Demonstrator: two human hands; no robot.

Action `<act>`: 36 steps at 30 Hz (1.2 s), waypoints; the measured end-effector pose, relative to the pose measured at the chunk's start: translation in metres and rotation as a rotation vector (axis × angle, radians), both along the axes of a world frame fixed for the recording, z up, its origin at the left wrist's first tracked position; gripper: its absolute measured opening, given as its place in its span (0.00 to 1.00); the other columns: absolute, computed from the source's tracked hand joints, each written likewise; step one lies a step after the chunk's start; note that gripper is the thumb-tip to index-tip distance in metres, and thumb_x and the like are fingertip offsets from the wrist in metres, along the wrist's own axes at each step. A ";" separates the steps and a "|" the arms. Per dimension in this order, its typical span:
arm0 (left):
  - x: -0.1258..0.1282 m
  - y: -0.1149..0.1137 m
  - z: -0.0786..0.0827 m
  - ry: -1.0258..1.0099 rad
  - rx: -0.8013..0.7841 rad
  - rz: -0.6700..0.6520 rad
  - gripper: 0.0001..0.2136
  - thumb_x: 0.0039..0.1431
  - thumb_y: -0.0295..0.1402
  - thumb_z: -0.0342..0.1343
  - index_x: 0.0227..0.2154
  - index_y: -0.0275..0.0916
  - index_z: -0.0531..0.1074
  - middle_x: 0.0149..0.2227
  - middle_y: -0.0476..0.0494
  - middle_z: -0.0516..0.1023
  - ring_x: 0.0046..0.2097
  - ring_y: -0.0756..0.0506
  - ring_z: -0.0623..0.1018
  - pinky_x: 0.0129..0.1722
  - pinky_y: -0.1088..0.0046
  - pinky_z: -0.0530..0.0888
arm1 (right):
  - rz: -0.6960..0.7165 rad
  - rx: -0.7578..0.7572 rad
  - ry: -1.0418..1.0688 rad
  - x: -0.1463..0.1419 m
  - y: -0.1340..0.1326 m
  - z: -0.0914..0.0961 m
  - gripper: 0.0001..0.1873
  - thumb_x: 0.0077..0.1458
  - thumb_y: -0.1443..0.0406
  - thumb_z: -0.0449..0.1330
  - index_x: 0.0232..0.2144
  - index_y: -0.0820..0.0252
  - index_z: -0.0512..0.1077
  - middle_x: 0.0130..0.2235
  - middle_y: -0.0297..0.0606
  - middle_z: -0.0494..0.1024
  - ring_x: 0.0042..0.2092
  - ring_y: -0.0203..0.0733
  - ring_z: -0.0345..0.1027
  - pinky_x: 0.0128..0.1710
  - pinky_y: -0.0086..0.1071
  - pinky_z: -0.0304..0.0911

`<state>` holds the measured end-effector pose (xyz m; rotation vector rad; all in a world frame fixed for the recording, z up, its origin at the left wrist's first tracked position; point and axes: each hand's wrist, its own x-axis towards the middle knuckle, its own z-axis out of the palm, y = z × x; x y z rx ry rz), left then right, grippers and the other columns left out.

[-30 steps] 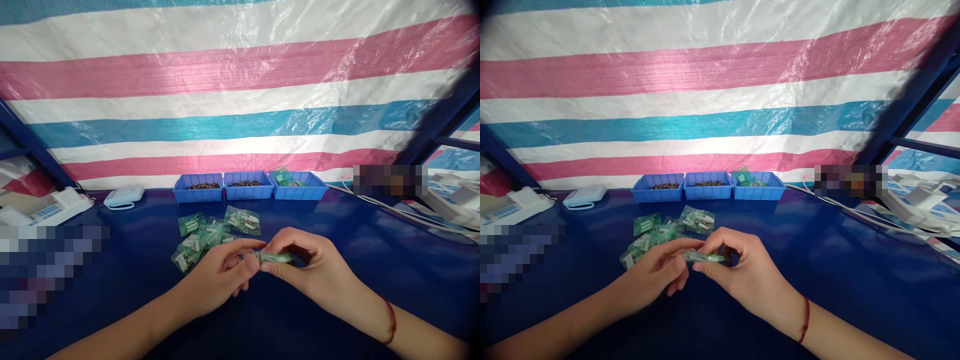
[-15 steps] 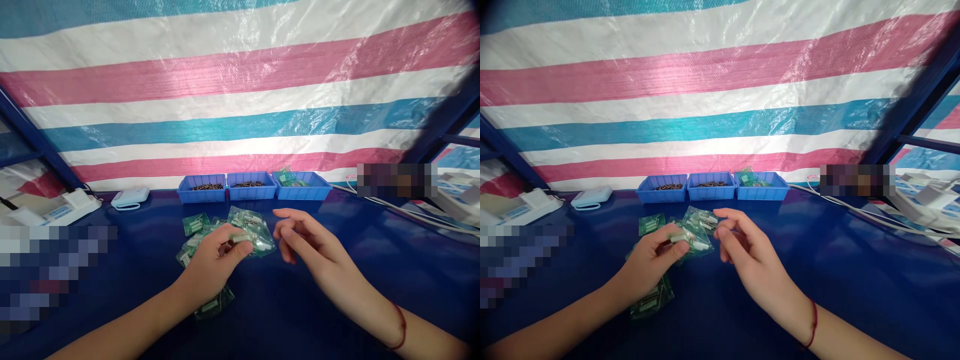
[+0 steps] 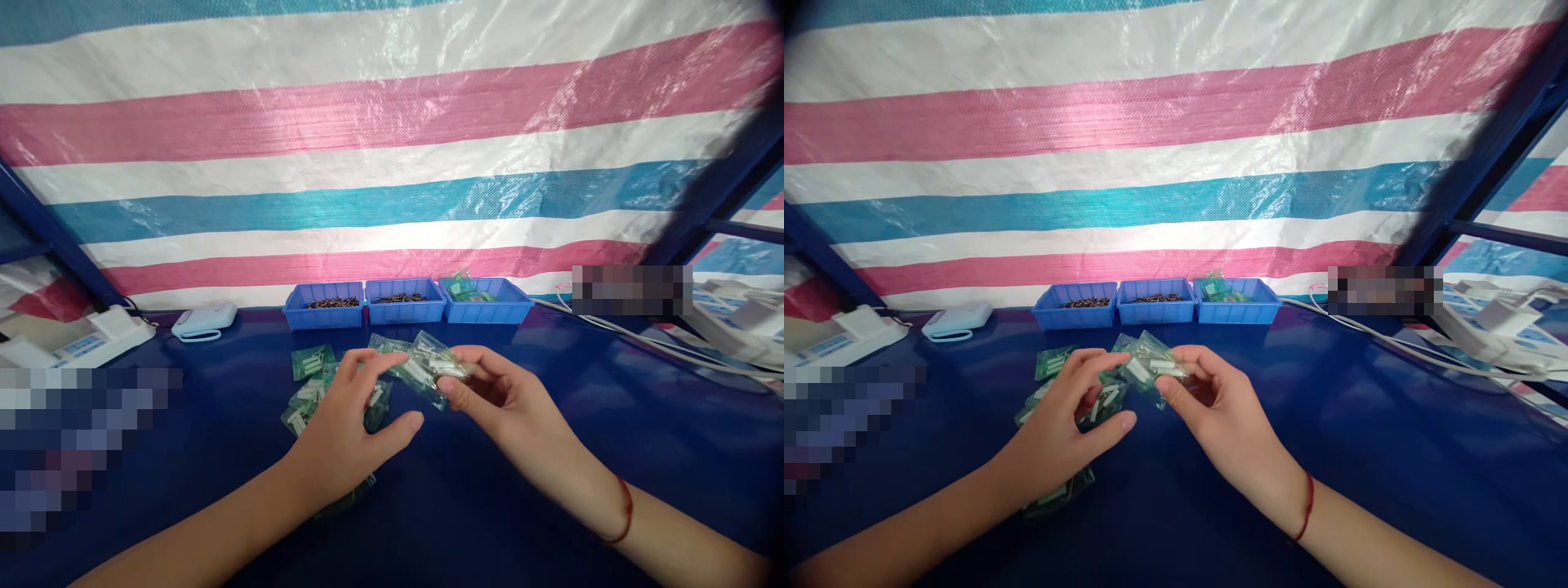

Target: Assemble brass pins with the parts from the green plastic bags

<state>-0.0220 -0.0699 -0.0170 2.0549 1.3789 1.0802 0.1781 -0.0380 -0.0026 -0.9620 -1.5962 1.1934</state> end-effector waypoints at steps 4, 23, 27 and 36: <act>0.001 0.004 0.000 -0.384 -0.406 -0.054 0.21 0.66 0.48 0.40 0.47 0.40 0.69 0.28 0.49 0.69 0.25 0.52 0.63 0.25 0.75 0.63 | -0.031 0.609 -0.171 0.002 -0.005 -0.001 0.08 0.54 0.73 0.61 0.36 0.57 0.73 0.37 0.35 0.76 0.40 0.38 0.70 0.41 0.33 0.67; 0.010 0.001 0.014 -0.649 -0.451 0.079 0.21 0.61 0.44 0.54 0.54 0.43 0.62 0.46 0.42 0.73 0.30 0.52 0.72 0.29 0.74 0.70 | -0.159 0.491 -0.126 0.009 0.009 0.007 0.05 0.56 0.68 0.59 0.36 0.55 0.72 0.32 0.35 0.74 0.32 0.38 0.70 0.30 0.31 0.67; 0.009 0.002 0.013 -0.610 -0.513 0.043 0.17 0.62 0.41 0.52 0.52 0.42 0.66 0.46 0.42 0.74 0.34 0.50 0.74 0.32 0.72 0.70 | -0.433 0.384 0.031 0.029 0.061 0.005 0.14 0.54 0.61 0.61 0.44 0.55 0.70 0.40 0.38 0.73 0.34 0.39 0.71 0.29 0.31 0.68; 0.008 0.008 0.012 -0.720 -0.557 0.099 0.10 0.58 0.33 0.54 0.42 0.37 0.71 0.33 0.48 0.72 0.26 0.55 0.65 0.26 0.76 0.61 | -0.172 0.445 -0.521 0.027 0.077 -0.029 0.26 0.58 0.58 0.54 0.58 0.59 0.62 0.57 0.50 0.66 0.50 0.49 0.68 0.45 0.44 0.68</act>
